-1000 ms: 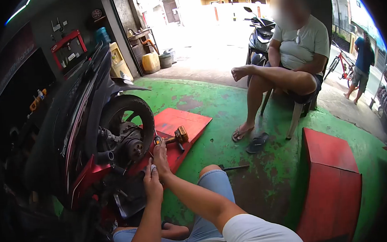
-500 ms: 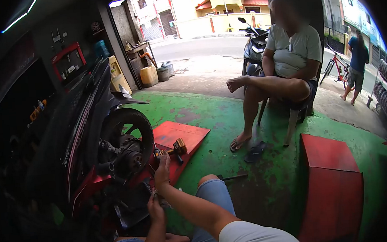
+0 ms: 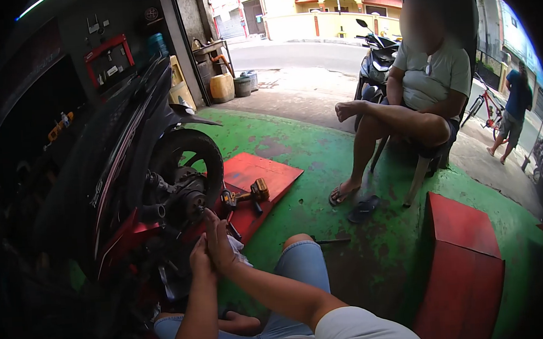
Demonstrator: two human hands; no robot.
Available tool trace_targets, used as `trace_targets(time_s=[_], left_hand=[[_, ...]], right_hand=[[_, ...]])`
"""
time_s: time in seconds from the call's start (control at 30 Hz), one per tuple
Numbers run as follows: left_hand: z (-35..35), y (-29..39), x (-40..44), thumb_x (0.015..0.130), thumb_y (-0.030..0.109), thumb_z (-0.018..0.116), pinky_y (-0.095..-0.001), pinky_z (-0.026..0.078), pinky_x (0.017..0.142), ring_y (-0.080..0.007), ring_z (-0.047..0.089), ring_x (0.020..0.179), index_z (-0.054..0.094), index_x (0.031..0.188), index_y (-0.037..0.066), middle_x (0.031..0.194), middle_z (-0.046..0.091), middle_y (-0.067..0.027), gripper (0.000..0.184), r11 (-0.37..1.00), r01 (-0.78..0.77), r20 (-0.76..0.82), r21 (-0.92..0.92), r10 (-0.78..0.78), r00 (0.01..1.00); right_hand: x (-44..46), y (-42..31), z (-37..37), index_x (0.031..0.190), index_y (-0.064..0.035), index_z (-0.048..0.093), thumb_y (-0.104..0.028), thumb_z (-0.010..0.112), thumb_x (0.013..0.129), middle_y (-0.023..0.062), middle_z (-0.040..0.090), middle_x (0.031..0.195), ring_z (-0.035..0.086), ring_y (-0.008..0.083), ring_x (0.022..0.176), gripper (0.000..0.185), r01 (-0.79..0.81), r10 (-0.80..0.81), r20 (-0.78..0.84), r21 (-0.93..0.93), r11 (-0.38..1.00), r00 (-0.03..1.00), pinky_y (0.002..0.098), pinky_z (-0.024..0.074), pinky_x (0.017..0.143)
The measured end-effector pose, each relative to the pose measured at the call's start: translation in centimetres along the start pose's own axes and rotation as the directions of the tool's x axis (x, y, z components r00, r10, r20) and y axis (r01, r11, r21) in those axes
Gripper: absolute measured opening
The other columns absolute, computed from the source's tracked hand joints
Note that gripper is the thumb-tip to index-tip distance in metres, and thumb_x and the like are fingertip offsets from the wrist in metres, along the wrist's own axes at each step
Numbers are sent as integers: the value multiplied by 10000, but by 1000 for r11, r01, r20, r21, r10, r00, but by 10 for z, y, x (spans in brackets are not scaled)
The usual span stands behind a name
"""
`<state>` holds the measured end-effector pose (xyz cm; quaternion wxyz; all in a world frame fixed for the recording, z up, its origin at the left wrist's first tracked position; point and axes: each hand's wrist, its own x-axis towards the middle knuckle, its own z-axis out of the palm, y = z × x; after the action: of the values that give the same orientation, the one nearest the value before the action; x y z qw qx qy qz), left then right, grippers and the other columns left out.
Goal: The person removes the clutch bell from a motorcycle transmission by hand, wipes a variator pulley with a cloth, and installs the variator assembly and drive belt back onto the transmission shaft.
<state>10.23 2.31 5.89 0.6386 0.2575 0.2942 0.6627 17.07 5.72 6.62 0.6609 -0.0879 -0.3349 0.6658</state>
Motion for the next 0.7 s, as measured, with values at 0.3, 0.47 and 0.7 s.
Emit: trace_targets(time_s=[0.3, 0.47, 0.7], left_hand=[[20, 73, 8, 1038, 224, 434, -431, 370, 1115, -302, 504, 1279, 430, 1410, -15, 1375, 531, -178, 442, 966, -186, -184, -179, 153, 971], [29, 71, 3, 1020, 459, 417, -444, 289, 1163, -323, 445, 1335, 350, 1478, 0, 1441, 480, -178, 652, 930, -83, 173, -359, 153, 973], [43, 79, -32, 924, 746, 291, -413, 143, 1217, -306, 242, 1475, 242, 1541, 6, 1597, 266, -179, 965, 880, 161, 355, -447, 9, 935]], right_hand=[[-8, -56, 11, 1521, -62, 313, -688, 382, 948, 148, 300, 1573, 308, 276, 1428, 851, -326, 331, -22, 115, 938, 943, 441, 248, 1168], [-13, -43, 47, 1534, -48, 285, -349, 491, 1018, 135, 376, 1526, 387, 232, 1382, 632, -237, 228, -65, -212, 948, 972, 355, 290, 1147], [20, -43, 28, 1468, -47, 388, -198, 512, 995, 132, 543, 1352, 557, 213, 1198, 511, -231, 218, -76, -293, 928, 973, 331, 437, 1033]])
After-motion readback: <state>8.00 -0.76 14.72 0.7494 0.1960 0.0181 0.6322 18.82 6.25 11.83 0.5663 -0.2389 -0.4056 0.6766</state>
